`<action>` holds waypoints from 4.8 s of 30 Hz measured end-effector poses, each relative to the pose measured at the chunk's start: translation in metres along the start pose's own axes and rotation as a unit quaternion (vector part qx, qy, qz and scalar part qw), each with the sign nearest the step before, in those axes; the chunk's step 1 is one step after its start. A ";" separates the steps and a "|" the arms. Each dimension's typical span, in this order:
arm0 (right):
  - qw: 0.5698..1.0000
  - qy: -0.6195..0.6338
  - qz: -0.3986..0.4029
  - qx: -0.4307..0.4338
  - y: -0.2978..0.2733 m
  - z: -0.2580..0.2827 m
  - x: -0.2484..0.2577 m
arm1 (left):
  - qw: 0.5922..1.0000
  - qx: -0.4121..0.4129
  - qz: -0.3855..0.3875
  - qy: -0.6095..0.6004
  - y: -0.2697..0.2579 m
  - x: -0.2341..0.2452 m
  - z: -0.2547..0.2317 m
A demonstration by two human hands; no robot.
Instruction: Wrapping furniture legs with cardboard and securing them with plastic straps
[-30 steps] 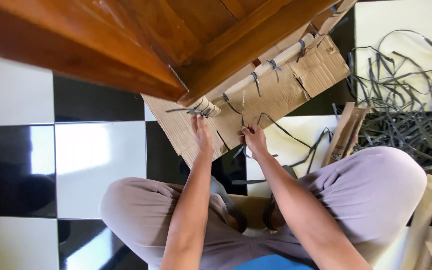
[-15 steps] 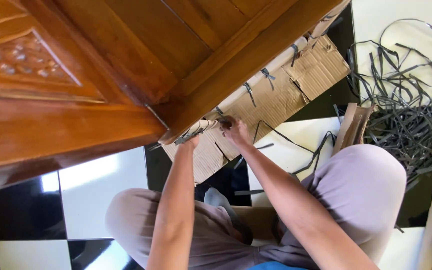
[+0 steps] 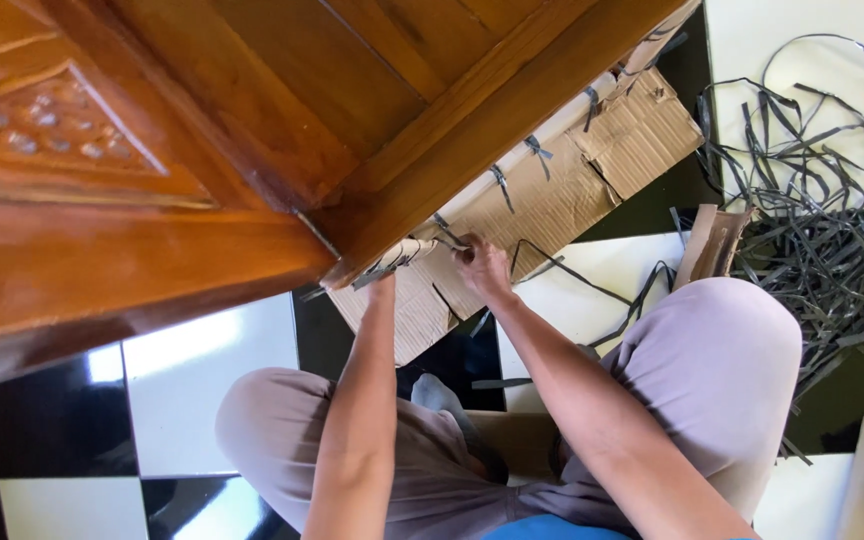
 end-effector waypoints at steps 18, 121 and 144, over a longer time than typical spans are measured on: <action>1.000 0.026 -0.009 -0.014 -0.081 0.006 0.023 | 0.976 0.180 0.121 -0.001 -0.065 0.026 0.046; 0.995 0.081 0.049 -0.020 -0.049 0.048 -0.035 | 0.754 0.336 0.359 -0.435 -0.110 0.023 -0.047; 0.968 -0.065 0.033 0.242 -0.072 0.106 -0.016 | 0.987 -0.147 0.064 0.008 -0.070 0.100 -0.084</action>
Point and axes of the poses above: each hand's wrist, its own y-axis towards the middle knuckle, its own x-axis out of the back of the hand, z = x × y, the point moved 10 cm from there along y, towards the middle knuckle, and after that the axes turned 10 degrees about y, right-handed, at the moved point
